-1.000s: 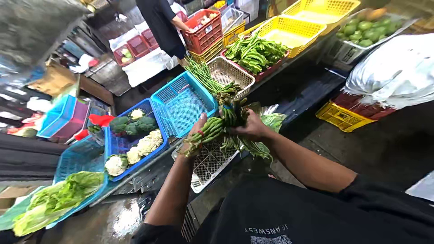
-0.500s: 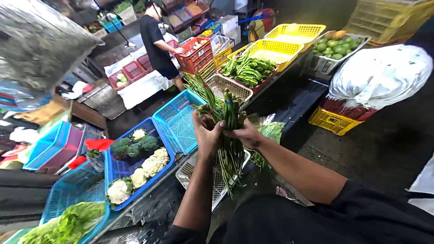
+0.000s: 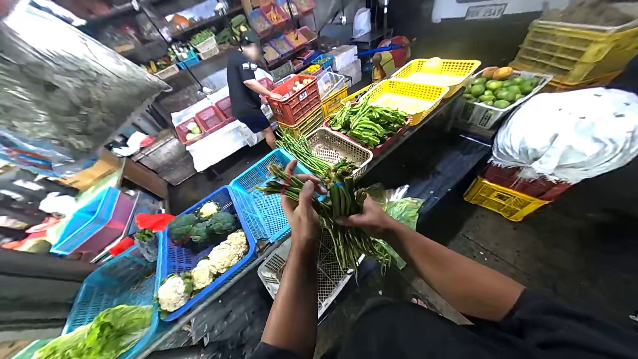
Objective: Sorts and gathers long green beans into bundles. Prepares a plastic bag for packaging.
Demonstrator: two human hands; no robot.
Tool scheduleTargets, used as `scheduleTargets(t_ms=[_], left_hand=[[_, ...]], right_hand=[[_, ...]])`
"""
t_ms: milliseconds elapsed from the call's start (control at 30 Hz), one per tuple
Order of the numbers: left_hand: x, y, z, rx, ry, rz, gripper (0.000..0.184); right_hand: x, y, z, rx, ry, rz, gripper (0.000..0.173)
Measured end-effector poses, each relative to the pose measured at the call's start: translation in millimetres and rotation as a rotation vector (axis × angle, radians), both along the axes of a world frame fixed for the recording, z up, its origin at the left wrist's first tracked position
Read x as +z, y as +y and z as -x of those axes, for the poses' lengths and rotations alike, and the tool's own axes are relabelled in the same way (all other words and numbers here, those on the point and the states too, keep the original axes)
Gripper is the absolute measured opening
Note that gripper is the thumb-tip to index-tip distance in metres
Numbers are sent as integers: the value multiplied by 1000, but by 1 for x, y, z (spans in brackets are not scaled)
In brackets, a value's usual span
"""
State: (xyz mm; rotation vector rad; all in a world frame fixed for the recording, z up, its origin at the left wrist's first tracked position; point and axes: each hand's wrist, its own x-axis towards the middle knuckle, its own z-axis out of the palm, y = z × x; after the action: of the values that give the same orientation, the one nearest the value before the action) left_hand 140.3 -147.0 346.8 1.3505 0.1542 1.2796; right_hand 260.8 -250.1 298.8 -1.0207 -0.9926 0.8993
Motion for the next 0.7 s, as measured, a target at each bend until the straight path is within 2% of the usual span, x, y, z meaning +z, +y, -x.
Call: scheduleTargets(t_ms=[100, 200, 300, 433, 567, 633, 700], left_hand=[[10, -15, -17, 143, 40, -55, 47], [17, -27, -26, 194, 113, -90, 39], [19, -33, -35, 232, 250, -152, 35], [16, -43, -46, 85, 475, -195, 67], [11, -45, -53, -25, 394, -166, 68], [8, -45, -51, -13, 337, -121, 60], [8, -47, -51, 22, 289, -54, 45]], right_hand=[[-3, -6, -20, 45, 85, -49, 40], [-6, -11, -45, 112, 121, -97, 38], [0, -19, -71, 127, 178, -42, 39], [5, -20, -92, 198, 172, -49, 40], [11, -15, -97, 264, 152, -85, 50], [13, -14, -97, 281, 146, -98, 47], [16, -10, -96, 298, 132, -105, 41]])
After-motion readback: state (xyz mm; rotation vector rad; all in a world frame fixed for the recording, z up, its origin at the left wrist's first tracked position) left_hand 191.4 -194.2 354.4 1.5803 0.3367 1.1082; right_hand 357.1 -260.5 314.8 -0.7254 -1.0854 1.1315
